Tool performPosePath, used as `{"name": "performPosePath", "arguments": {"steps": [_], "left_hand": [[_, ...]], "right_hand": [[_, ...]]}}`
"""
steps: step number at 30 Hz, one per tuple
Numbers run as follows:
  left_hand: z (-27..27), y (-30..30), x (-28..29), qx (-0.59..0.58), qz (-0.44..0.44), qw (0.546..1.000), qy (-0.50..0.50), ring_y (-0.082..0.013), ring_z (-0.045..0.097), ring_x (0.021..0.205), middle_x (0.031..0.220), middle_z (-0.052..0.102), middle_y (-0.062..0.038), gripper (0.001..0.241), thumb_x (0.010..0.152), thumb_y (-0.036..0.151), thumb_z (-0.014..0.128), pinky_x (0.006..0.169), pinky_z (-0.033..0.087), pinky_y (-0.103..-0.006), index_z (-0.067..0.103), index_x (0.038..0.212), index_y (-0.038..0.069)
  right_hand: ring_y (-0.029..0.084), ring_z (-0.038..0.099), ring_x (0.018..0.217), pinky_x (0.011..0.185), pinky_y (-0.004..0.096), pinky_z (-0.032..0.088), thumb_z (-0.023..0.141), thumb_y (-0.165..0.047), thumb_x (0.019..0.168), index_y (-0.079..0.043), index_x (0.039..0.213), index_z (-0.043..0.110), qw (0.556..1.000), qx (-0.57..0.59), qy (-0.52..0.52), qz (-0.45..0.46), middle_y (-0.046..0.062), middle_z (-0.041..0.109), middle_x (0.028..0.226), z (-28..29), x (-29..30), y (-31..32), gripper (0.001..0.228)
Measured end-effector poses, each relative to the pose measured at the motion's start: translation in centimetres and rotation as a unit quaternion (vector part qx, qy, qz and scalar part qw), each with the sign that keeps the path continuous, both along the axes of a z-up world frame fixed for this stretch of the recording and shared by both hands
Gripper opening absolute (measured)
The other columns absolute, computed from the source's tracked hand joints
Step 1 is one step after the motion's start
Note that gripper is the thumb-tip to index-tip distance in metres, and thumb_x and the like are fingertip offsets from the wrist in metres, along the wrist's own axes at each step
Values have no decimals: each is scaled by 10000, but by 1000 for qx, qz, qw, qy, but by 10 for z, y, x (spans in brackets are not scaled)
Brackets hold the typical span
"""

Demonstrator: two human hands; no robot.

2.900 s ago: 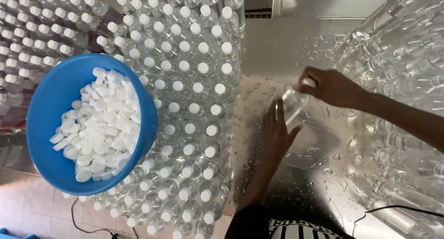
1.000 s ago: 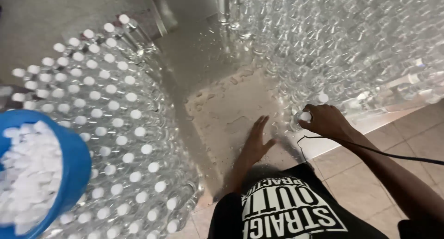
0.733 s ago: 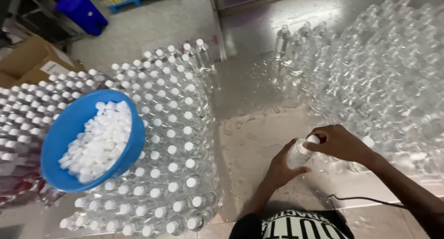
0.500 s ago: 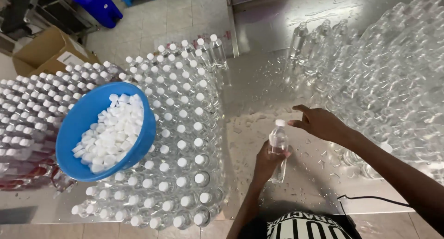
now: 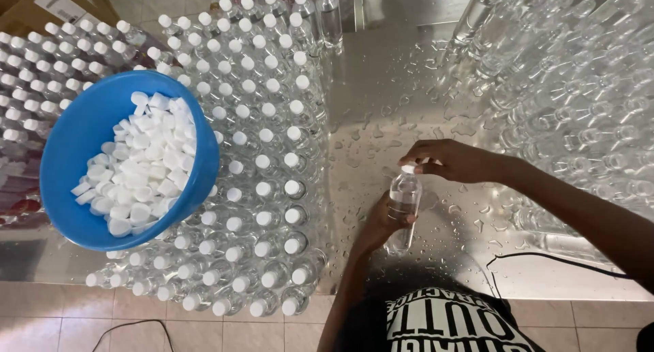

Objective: Hand-screwing white caps onto clear plastic water bottles in a production facility.

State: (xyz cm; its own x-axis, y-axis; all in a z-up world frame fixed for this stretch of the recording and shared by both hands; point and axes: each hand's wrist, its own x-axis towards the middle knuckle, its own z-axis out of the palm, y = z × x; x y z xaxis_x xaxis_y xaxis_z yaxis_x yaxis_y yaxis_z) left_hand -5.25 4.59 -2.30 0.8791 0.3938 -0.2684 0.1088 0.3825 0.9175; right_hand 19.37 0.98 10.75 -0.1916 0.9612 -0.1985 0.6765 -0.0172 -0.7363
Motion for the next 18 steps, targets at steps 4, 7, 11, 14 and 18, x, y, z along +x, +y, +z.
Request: {"name": "performPosePath", "arguments": {"steps": [4,7,11,14,18], "left_hand": [[30,-3,-2,54,-25,998,-17,-256,696,1068,1212,686,-174,999,695,449,916,900,612,-404,477,1473,0],[54,2,0,110,-54,990,67,-232,728,1045,1203,724,-144,969,692,438,902,895,616,-392,493,1476,44],[59,-3,-1,148,-63,980,120,-244,754,976,1131,759,-163,899,728,369,862,859,620,-404,487,1484,60],[57,-10,5,263,-55,945,187,-267,735,932,1078,752,-168,883,757,314,858,826,608,-433,470,1514,79],[2,-30,13,525,1,834,168,-327,686,910,1114,698,-203,915,710,254,925,838,584,-486,477,1480,45]], "right_hand": [[233,711,1123,955,409,587,637,-306,945,-179,1313,667,996,-90,-18,-6,30,716,1251,16,2,-3,390],[222,723,1077,906,395,599,640,-332,922,-144,1281,666,995,-97,-25,3,45,731,1205,16,1,-10,406],[224,734,901,809,395,582,593,-381,964,-106,1205,651,988,-137,-62,-42,84,751,1036,18,-9,-29,371],[228,737,780,743,398,575,573,-405,972,-96,1151,638,978,-178,-66,-88,91,761,885,12,-7,-40,363],[190,729,683,697,381,579,523,-432,977,-83,1057,636,967,-198,-63,-148,48,745,756,-28,9,-56,375]]}}
